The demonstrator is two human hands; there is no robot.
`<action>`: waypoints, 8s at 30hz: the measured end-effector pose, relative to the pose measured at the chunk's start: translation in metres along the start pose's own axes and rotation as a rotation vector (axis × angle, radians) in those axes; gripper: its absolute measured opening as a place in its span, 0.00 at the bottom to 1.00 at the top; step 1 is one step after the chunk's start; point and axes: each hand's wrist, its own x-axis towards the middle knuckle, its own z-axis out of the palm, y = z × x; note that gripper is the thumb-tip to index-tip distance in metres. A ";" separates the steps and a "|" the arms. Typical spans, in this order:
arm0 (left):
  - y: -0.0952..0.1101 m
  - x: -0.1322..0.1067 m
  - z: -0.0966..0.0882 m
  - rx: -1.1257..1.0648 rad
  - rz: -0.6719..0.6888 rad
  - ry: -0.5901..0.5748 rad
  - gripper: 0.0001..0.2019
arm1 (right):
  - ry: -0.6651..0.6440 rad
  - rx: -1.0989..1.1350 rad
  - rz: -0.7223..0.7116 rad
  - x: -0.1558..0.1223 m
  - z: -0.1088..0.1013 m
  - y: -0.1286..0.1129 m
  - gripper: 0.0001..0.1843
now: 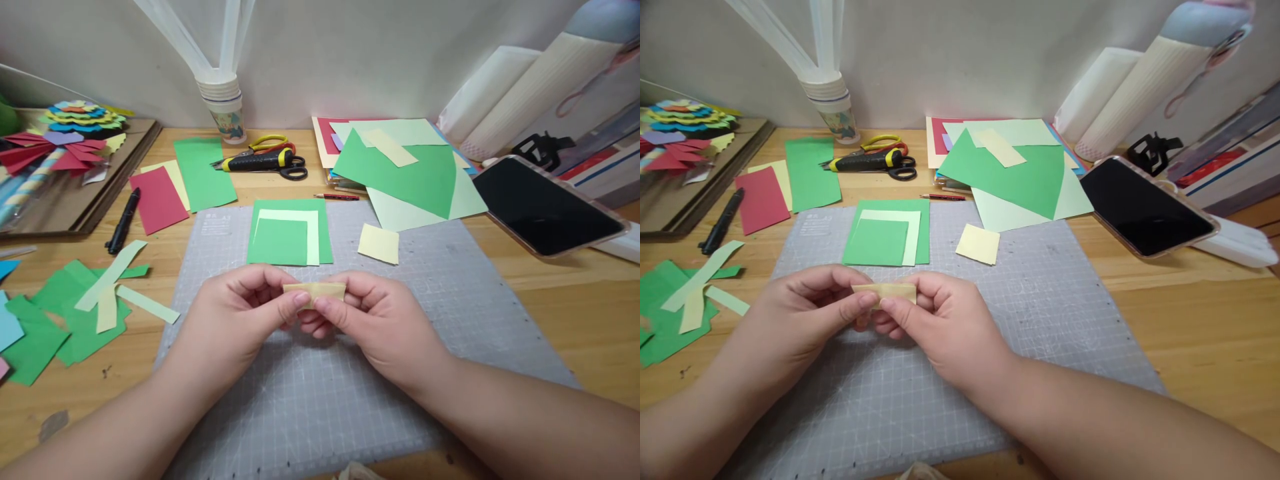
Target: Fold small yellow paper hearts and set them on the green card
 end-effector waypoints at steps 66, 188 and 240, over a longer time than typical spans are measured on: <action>-0.004 0.001 -0.005 0.053 -0.053 -0.014 0.07 | 0.066 -0.053 -0.026 0.001 -0.003 0.000 0.09; -0.004 -0.003 -0.007 0.270 0.071 -0.168 0.07 | 0.059 0.020 -0.141 0.000 -0.006 0.000 0.10; -0.003 -0.001 -0.007 0.155 0.064 0.004 0.05 | -0.123 -0.312 0.005 0.000 -0.004 0.003 0.13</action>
